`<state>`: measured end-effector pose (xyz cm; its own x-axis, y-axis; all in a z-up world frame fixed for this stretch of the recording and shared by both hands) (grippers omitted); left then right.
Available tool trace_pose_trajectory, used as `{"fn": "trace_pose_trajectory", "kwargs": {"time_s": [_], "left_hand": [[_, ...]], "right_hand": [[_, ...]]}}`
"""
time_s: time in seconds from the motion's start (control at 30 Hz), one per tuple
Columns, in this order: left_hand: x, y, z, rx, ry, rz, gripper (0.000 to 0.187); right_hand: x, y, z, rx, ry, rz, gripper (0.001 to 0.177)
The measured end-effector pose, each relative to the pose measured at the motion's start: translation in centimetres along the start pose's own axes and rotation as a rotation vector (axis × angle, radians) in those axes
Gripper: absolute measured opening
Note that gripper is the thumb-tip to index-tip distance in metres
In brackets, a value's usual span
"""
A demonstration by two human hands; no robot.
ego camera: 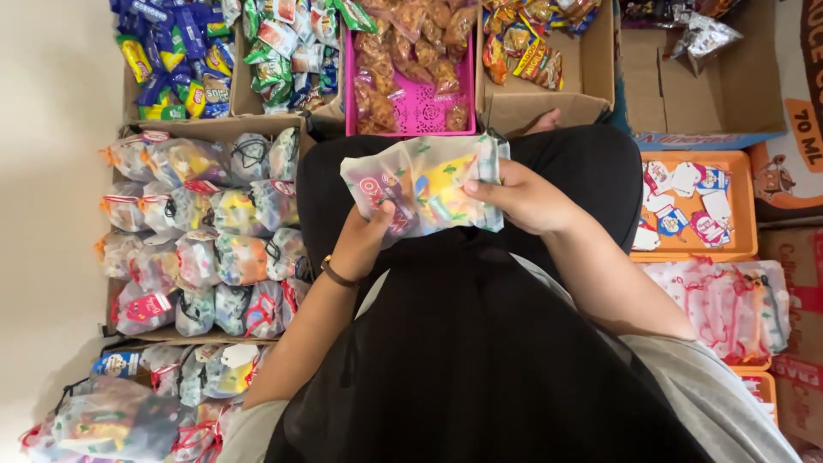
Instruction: Packing various small snack packets into small plastic bags to create gift or souvenir packs.
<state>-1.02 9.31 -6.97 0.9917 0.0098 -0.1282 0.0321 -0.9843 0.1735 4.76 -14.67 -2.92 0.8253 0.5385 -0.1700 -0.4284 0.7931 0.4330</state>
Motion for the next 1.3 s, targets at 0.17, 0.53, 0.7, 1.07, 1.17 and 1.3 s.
{"fn": "trace_pose_trajectory", "kwargs": {"time_s": [0.17,0.53,0.7,1.07,1.17,1.3], "left_hand": [[0.7,0.5,-0.2,0.13,0.047,-0.011,0.088],[1.9,0.8,-5.9,0.995,0.985,0.007,0.057],[1.2,3.9,-7.0,1.015,1.156,0.206,0.039],[0.6,2.4,-4.4,1.451,0.786,0.397,0.031],[0.2,3.6,-4.3,1.383,0.811,0.374,0.035],[0.1,4.3,-7.0,1.341,0.86,0.327,0.033]], "right_hand": [[0.4,-1.3,0.6,-0.463,-0.098,-0.077,0.02],[0.0,-0.4,-0.8,-1.074,-0.478,0.004,0.023],[-1.9,4.4,-0.5,-1.221,-0.399,0.132,0.028],[-3.1,4.4,-2.1,-1.248,-0.472,0.415,0.016],[-3.0,5.3,-1.2,-1.315,-0.758,0.31,0.021],[-3.4,3.1,-1.0,-1.484,-0.876,-0.037,0.023]]}}
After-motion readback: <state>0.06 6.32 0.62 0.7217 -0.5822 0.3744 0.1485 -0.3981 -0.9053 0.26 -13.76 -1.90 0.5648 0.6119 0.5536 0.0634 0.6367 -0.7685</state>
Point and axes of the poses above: each hand's wrist, its own x-axis towards the middle knuckle, its own y-axis out of the palm, z = x × y, the point moved 1 cm from there along x, towards the middle knuckle, and after that the axes turned 4 degrees about y, right-handed, at the moved point
